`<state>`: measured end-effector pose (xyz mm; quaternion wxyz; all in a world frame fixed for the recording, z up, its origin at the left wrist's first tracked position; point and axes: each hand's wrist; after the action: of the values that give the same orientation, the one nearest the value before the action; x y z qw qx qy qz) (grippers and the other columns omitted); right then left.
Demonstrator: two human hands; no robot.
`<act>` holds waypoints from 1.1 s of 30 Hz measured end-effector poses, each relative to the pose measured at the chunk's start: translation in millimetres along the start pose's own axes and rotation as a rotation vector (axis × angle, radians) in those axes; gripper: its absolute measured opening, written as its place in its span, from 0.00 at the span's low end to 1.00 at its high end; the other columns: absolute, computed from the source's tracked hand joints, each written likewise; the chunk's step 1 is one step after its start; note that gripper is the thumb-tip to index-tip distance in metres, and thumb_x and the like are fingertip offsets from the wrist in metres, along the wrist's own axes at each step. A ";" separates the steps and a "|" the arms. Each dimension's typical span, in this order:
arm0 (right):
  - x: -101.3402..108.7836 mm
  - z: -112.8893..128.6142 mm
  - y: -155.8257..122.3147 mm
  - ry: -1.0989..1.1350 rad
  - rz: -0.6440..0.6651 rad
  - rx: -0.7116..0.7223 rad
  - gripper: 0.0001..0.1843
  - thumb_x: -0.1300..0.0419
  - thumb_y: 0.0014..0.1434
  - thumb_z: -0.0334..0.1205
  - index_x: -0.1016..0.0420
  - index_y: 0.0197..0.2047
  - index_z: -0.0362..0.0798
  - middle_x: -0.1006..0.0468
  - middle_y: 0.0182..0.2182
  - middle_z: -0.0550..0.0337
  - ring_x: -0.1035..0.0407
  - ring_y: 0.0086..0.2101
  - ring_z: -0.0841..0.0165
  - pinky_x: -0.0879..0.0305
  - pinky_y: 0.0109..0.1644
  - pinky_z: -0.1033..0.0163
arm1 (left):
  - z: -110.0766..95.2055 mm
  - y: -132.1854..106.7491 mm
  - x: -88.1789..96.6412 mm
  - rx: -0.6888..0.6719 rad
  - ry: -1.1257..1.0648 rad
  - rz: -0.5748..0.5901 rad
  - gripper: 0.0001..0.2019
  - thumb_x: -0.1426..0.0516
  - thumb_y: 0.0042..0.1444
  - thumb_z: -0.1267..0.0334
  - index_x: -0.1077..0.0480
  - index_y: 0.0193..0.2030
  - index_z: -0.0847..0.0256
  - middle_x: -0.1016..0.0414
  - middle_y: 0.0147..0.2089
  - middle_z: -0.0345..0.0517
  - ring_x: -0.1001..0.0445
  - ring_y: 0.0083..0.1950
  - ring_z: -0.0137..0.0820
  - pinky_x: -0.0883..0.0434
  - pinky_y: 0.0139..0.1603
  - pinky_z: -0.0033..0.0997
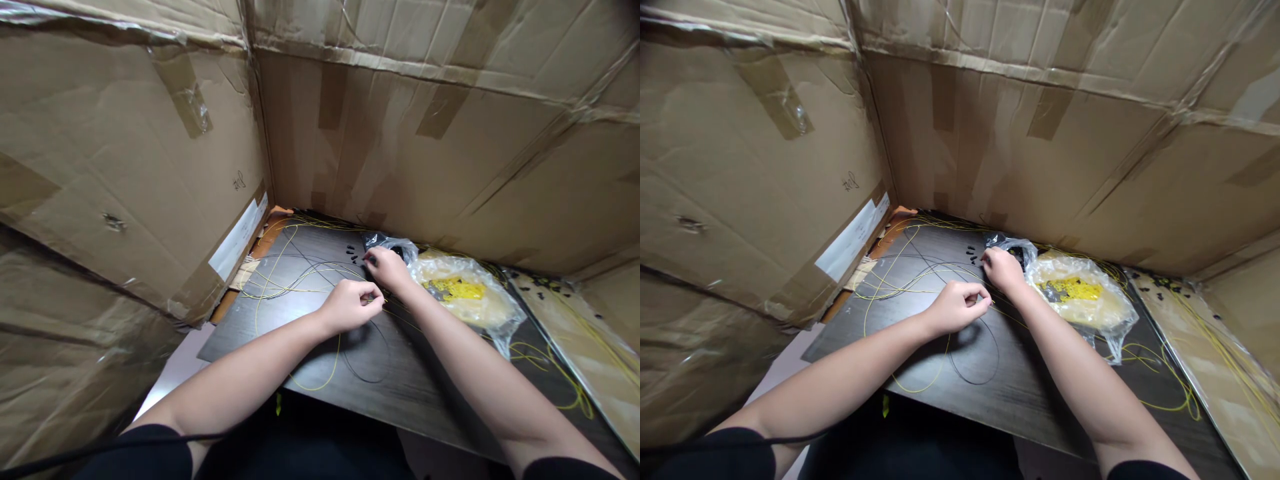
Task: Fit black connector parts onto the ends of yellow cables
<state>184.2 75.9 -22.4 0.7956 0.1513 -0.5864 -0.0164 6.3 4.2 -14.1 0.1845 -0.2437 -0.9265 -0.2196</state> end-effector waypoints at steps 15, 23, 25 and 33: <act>32.1 -7.5 -107.1 0.849 -0.133 -0.060 0.12 0.42 0.66 0.47 0.23 0.45 0.49 0.23 0.38 0.55 0.36 0.24 0.73 0.41 0.24 0.68 | -6.0 -1.0 -0.8 0.028 -0.056 -0.032 0.10 0.43 0.58 0.61 0.23 0.33 0.65 0.44 0.19 0.32 0.46 0.22 0.22 0.45 0.27 0.24; 38.5 10.0 -124.1 0.523 -0.353 0.222 0.10 0.40 0.64 0.35 0.23 0.48 0.49 0.26 0.43 0.53 0.33 0.29 0.71 0.32 0.34 0.62 | -8.5 -0.8 -2.4 0.055 -0.094 -0.016 0.11 0.43 0.59 0.60 0.24 0.33 0.65 0.42 0.20 0.33 0.48 0.22 0.21 0.46 0.25 0.24; 38.1 12.3 -126.6 0.476 -0.365 0.261 0.12 0.38 0.63 0.34 0.24 0.50 0.50 0.26 0.44 0.53 0.37 0.24 0.75 0.32 0.31 0.63 | -8.5 -0.6 -2.7 0.069 -0.092 -0.011 0.12 0.43 0.60 0.59 0.24 0.33 0.65 0.42 0.20 0.33 0.48 0.22 0.21 0.47 0.25 0.24; 39.2 23.6 -132.0 0.418 -0.390 0.282 0.11 0.39 0.63 0.29 0.24 0.48 0.49 0.25 0.40 0.55 0.33 0.28 0.72 0.32 0.33 0.64 | -11.9 -1.5 -4.2 0.096 -0.120 0.039 0.12 0.43 0.60 0.59 0.24 0.35 0.66 0.42 0.21 0.34 0.47 0.23 0.22 0.48 0.25 0.24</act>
<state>194.3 -63.2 -14.0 0.8519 0.3699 -0.3666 -0.0558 11.7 -4.4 -6.5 0.1442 -0.2655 -0.9403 -0.1564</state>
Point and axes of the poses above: each hand's wrist, its own y-axis towards the middle knuckle, its own x-axis out of the back of the hand, z = x × y
